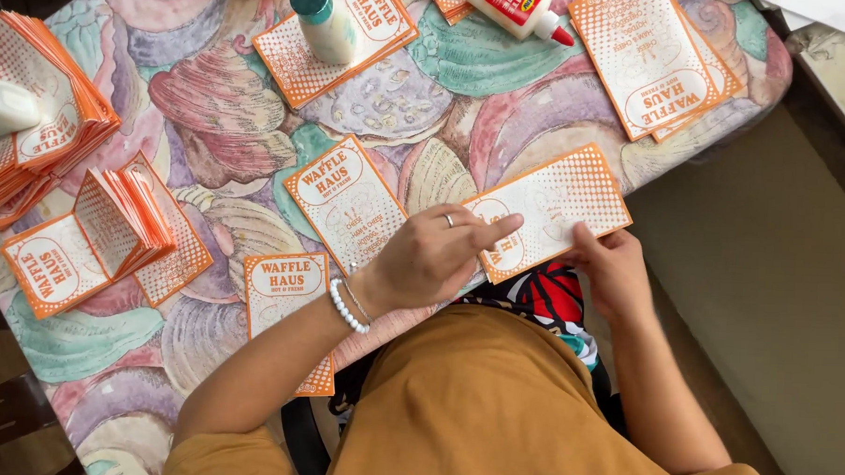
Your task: Folding and gluing paper templates to assemble paper bags on a table.
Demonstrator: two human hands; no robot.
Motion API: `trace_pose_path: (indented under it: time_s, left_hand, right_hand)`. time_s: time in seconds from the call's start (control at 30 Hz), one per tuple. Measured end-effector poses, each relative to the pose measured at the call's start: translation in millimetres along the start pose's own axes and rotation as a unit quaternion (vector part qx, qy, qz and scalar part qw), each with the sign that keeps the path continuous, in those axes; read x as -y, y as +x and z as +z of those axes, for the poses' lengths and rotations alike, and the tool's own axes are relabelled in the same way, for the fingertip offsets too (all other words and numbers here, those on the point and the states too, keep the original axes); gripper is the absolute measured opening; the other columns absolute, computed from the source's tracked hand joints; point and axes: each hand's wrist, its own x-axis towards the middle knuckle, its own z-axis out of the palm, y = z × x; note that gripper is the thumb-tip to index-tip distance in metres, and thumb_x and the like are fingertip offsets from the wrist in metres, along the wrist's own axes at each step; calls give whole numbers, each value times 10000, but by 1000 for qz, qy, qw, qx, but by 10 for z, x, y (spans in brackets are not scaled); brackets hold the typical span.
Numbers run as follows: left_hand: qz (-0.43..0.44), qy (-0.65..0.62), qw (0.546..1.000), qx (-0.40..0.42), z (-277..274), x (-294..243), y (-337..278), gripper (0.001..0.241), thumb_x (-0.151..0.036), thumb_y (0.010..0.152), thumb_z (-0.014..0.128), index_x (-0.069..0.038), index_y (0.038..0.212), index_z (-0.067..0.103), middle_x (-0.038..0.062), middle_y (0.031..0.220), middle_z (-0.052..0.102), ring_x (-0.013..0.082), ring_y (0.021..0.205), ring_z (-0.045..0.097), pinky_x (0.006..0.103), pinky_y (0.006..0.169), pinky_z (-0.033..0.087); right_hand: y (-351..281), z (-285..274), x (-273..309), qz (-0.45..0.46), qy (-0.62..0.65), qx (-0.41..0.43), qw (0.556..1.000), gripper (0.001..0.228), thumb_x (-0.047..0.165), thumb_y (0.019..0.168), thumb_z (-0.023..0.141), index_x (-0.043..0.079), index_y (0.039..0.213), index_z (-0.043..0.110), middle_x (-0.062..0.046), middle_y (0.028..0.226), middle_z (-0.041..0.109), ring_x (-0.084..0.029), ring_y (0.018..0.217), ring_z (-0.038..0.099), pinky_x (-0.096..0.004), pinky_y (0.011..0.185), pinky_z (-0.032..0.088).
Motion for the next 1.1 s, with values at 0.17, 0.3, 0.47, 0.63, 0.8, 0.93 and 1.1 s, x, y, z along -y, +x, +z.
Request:
trace_pose_path:
  time_s: [0.17, 0.3, 0.47, 0.63, 0.8, 0.93, 1.1]
  left_hand:
    - [-141, -65, 984, -92, -119, -228, 46, 492, -92, 935, 701, -119, 1416, 599, 33, 1101, 737, 256, 1039, 732, 422, 936, 593]
    - [-218, -102, 959, -149, -310, -424, 383, 546, -349, 886, 801, -49, 1283, 576, 113, 1213, 663, 272, 1155, 668, 384, 1034, 524]
    - [-312, -287, 885, -194, -436, -667, 441, 265, -192, 843, 846, -132, 1074, 731, -31, 965, 740, 47, 830, 650, 194, 819, 576]
    - [-370, -234, 848, -297, -512, -908, 184, 156, -167, 807, 861, -101, 916, 772, 7, 859, 789, 31, 781, 697, 177, 741, 558]
    - [-371, -160, 853, -331, -524, -993, -4, 167, -193, 821, 857, -123, 951, 779, -4, 894, 801, 14, 802, 693, 182, 757, 564]
    - [-360, -131, 856, -346, -590, -1051, -98, 127, -137, 859, 830, -102, 966, 771, 27, 924, 802, 73, 852, 758, 211, 782, 589]
    - [-362, -147, 850, -355, -607, -1093, -150, 111, -122, 857, 833, -104, 951, 777, 23, 910, 804, 55, 841, 739, 211, 789, 580]
  right_hand:
    - [-279, 344, 522, -152, -188, -177, 954, 230, 132, 882, 918, 44, 966, 722, -94, 853, 719, -134, 754, 667, -306, 708, 572]
    - [-493, 350, 974, -188, -318, -67, 927, 311, 173, 841, 868, 74, 781, 580, 75, 786, 486, -31, 785, 441, -213, 648, 394]
    - [-541, 759, 1513, -275, -399, 193, 853, 204, 140, 786, 838, 54, 789, 653, 63, 605, 504, -19, 600, 390, -206, 530, 351]
    - [-502, 1036, 1232, -303, -191, 110, 927, 785, 120, 749, 803, -64, 1418, 436, -208, 1325, 596, -282, 937, 719, -347, 780, 646]
    - [-421, 1184, 1027, -383, -144, 33, 912, 799, -15, 831, 808, -70, 1522, 411, -223, 1130, 686, -226, 842, 696, -288, 807, 593]
    - [-444, 1245, 1020, -422, -173, 26, 890, 753, -48, 820, 830, -90, 1459, 433, -207, 1439, 581, -234, 857, 692, -278, 768, 589]
    - [-550, 1420, 1094, -408, -129, 95, 899, 848, -10, 845, 741, -23, 1579, 318, -397, 1126, 641, -403, 959, 711, -474, 956, 630]
